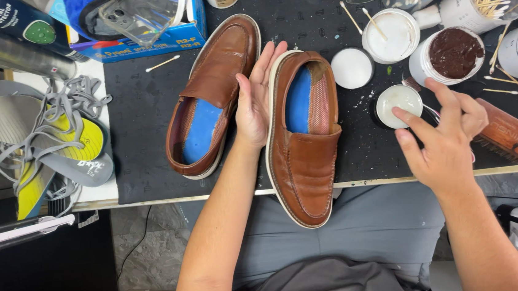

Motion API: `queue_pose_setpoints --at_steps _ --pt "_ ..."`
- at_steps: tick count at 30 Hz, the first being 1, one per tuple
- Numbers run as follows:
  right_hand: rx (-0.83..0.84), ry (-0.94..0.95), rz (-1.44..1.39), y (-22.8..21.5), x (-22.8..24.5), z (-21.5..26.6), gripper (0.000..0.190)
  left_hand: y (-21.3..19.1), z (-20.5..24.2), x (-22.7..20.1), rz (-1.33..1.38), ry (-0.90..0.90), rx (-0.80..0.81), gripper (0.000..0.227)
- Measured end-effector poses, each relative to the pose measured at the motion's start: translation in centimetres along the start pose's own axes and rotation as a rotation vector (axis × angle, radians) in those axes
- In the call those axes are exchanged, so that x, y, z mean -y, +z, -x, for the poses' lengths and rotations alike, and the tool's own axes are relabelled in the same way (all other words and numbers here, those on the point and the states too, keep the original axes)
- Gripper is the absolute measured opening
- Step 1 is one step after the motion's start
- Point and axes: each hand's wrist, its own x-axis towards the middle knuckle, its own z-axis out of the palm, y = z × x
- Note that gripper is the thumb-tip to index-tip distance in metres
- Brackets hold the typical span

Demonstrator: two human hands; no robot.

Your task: The person applies a white cream to the surface of a brown leather loafer using their fingers, rubbing it in thoroughly. They rotate the shoe to cover the toe, sides, and heel, then repeat the process on the second shoe.

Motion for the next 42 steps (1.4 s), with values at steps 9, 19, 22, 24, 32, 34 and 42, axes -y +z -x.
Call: queue_pose_setpoints --at_steps 9,19,22,24,32,34,42 --pt "-0.130 -0.342 -0.088 -0.4 8.3 -0.4 0.037 0.1 0.7 0.7 0.101 0.105 -0.047 0.088" --pt "-0.130 -0.379 0.011 -0.2 7.4 -3.1 0.038 1.3 -0.2 2.1 -0.007 0.127 -0.163 0.067" --pt "-0.116 -0.466 0.049 -0.4 7.2 -2.7 0.037 2.0 -0.4 1.8 -0.036 0.125 -0.177 0.063" --pt "-0.119 -0.511 0.061 -0.4 7.0 -2.8 0.036 2.4 -0.5 1.5 -0.102 0.129 -0.166 0.062" --pt "-0.150 -0.422 0.025 -0.6 5.4 -3.7 0.037 3.1 -0.4 1.4 -0.150 0.122 -0.183 0.059" --pt "-0.110 -0.480 -0.005 -0.6 5.5 -3.5 0.037 3.0 -0.6 1.3 -0.137 0.113 -0.201 0.058" --pt "-0.080 -0.561 0.048 -0.4 6.7 -3.4 0.034 1.4 -0.4 1.3 -0.174 0.093 -0.224 0.062"
